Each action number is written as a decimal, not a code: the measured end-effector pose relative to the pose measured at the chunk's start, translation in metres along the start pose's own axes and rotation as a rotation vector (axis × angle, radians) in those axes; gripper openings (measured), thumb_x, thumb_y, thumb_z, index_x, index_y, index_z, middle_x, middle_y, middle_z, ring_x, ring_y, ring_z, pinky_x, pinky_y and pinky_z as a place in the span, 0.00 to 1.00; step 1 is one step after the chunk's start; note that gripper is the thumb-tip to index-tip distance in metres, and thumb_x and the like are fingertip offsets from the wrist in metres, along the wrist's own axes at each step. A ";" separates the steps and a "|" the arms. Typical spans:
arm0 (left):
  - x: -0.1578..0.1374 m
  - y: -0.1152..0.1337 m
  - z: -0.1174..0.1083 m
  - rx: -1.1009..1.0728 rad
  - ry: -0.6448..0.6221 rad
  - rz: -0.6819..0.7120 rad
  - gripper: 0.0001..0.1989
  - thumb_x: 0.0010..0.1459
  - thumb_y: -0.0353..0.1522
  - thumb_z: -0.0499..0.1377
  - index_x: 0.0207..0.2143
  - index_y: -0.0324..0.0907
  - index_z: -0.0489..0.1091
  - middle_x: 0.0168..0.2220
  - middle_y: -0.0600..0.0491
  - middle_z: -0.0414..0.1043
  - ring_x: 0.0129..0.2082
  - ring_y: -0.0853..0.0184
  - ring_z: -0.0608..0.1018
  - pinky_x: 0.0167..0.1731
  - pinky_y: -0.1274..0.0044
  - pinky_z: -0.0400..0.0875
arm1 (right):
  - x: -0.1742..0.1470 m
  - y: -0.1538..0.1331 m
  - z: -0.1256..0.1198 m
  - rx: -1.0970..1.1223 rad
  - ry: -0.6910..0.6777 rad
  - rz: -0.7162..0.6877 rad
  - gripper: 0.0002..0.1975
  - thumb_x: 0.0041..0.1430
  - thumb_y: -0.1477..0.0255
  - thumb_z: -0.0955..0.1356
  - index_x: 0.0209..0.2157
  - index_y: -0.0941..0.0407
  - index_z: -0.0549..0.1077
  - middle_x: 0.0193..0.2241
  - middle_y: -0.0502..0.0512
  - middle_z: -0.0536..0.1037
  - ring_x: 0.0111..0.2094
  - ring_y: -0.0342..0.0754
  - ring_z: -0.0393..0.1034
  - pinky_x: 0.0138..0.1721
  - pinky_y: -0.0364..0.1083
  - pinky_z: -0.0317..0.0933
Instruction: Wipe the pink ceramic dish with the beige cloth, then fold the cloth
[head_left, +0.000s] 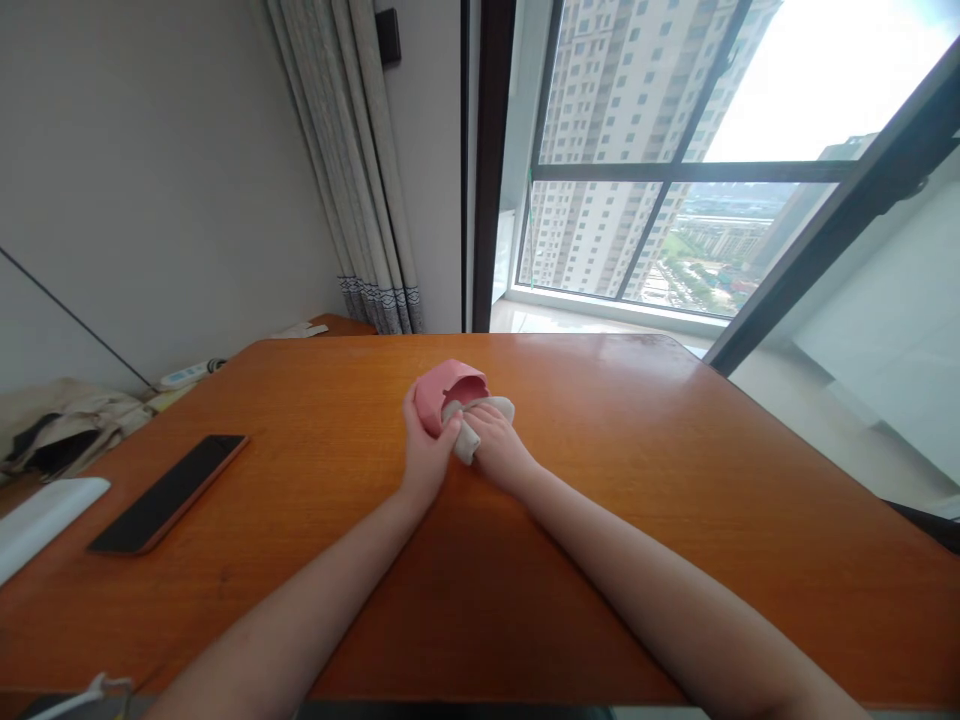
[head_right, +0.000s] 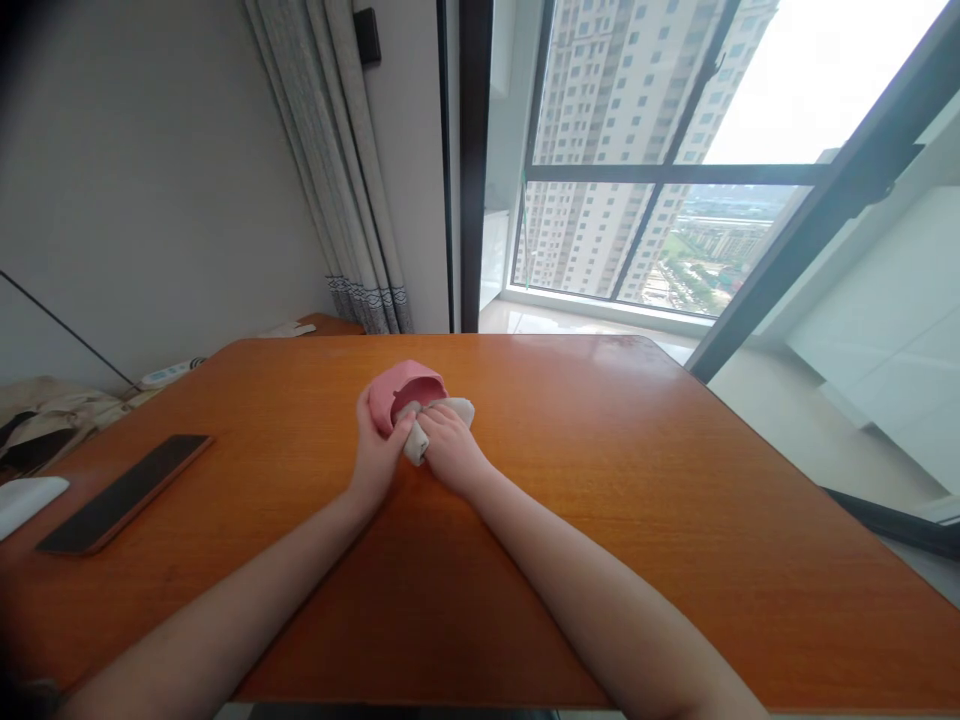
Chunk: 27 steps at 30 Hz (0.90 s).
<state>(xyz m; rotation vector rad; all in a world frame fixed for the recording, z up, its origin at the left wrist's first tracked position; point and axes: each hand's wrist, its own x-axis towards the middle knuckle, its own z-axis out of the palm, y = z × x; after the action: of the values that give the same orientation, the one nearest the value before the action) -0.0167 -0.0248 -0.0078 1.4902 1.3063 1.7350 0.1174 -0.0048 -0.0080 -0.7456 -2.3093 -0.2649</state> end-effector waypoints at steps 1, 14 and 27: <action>0.000 -0.001 0.001 0.001 -0.001 -0.014 0.31 0.52 0.35 0.58 0.58 0.42 0.52 0.57 0.45 0.59 0.57 0.62 0.64 0.58 0.69 0.57 | 0.000 -0.002 0.000 -0.002 -0.006 0.004 0.11 0.62 0.77 0.59 0.34 0.59 0.71 0.30 0.56 0.72 0.35 0.48 0.61 0.43 0.48 0.58; 0.003 -0.008 0.005 -0.216 -0.068 -0.174 0.27 0.52 0.38 0.58 0.53 0.45 0.55 0.47 0.50 0.67 0.47 0.65 0.72 0.48 0.72 0.66 | -0.002 -0.008 0.003 -0.112 -0.096 0.117 0.10 0.60 0.77 0.60 0.36 0.60 0.72 0.30 0.56 0.73 0.33 0.48 0.60 0.39 0.48 0.53; 0.038 -0.013 -0.025 0.298 -0.230 -0.056 0.09 0.51 0.37 0.55 0.32 0.41 0.63 0.29 0.56 0.66 0.30 0.67 0.69 0.33 0.75 0.64 | 0.001 0.002 -0.015 -0.162 -0.260 -0.032 0.07 0.62 0.76 0.61 0.34 0.57 0.70 0.33 0.55 0.73 0.38 0.47 0.63 0.43 0.48 0.53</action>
<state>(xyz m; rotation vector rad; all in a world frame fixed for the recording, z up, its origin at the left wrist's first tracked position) -0.0529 0.0044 -0.0005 1.7380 1.5137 1.3298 0.1263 -0.0087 0.0041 -0.8678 -2.5694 -0.3934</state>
